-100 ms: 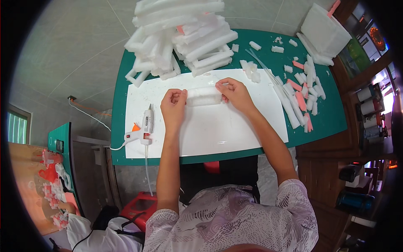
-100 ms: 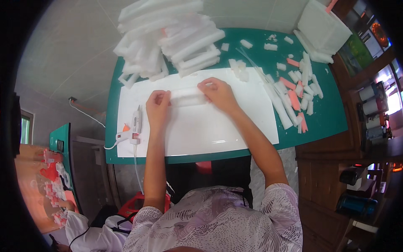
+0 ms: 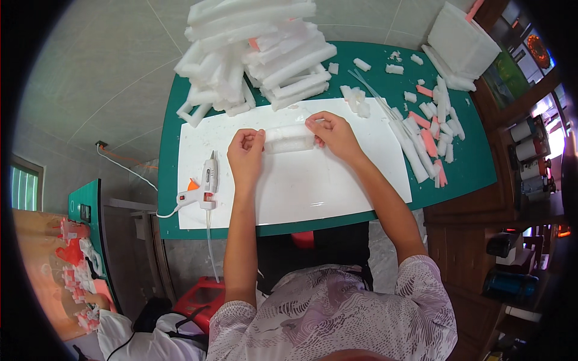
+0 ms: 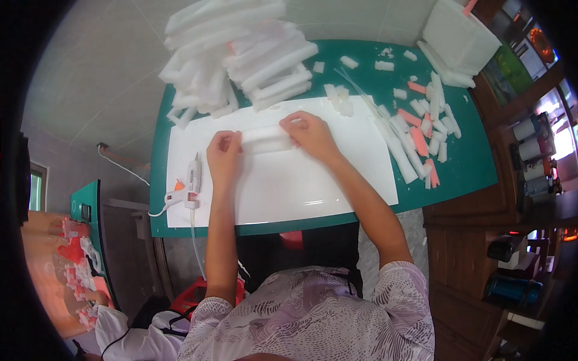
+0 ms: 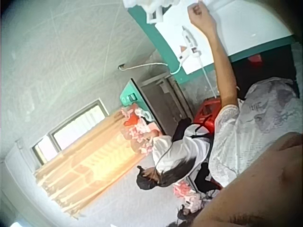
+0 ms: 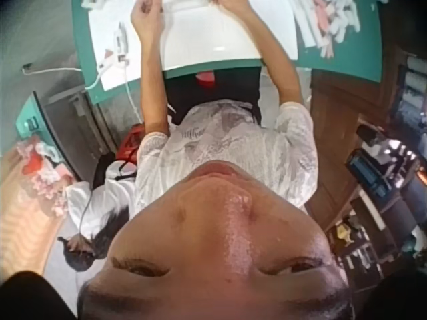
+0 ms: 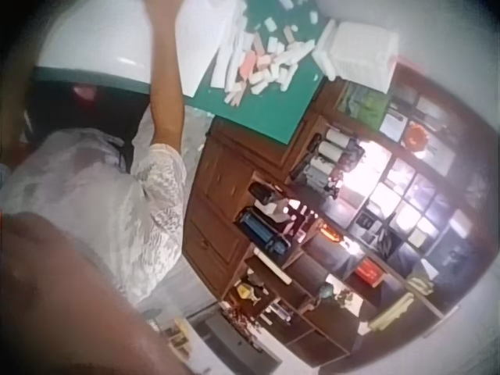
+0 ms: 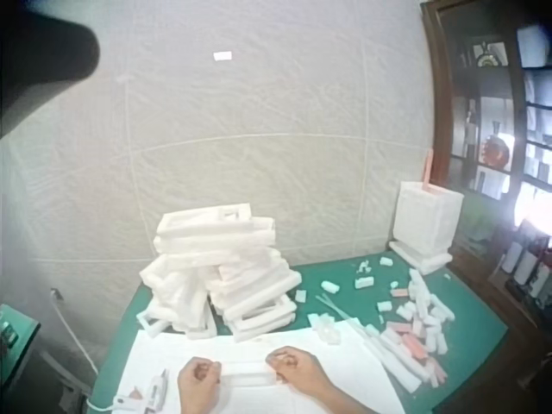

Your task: The person constructs foam structures by applying hot glue to foam pieces with a hot glue gun, assembling them into rectangular frames by hand, and joining small foam pieces on the table.

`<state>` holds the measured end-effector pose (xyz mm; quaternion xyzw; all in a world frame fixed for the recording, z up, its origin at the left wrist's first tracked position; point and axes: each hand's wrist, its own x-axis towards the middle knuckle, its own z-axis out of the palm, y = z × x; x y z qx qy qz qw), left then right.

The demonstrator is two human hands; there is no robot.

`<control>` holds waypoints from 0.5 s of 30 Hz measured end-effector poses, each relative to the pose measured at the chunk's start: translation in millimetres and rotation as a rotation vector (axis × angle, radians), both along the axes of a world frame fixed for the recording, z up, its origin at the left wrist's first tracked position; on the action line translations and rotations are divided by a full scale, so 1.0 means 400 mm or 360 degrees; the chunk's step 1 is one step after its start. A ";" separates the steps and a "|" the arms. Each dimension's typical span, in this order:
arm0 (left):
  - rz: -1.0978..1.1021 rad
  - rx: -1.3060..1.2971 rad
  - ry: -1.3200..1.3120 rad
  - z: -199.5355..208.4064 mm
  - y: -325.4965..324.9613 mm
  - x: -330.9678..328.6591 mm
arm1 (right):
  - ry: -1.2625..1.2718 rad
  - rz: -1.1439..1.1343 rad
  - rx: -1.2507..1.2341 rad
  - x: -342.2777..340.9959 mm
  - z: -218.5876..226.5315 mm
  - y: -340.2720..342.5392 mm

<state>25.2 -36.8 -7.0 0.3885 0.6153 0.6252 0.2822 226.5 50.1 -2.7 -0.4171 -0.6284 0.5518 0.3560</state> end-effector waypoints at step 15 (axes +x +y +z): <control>0.0022 -0.0016 0.0012 0.010 -0.004 0.004 | -0.0050 0.0070 -0.0010 0.003 0.009 -0.001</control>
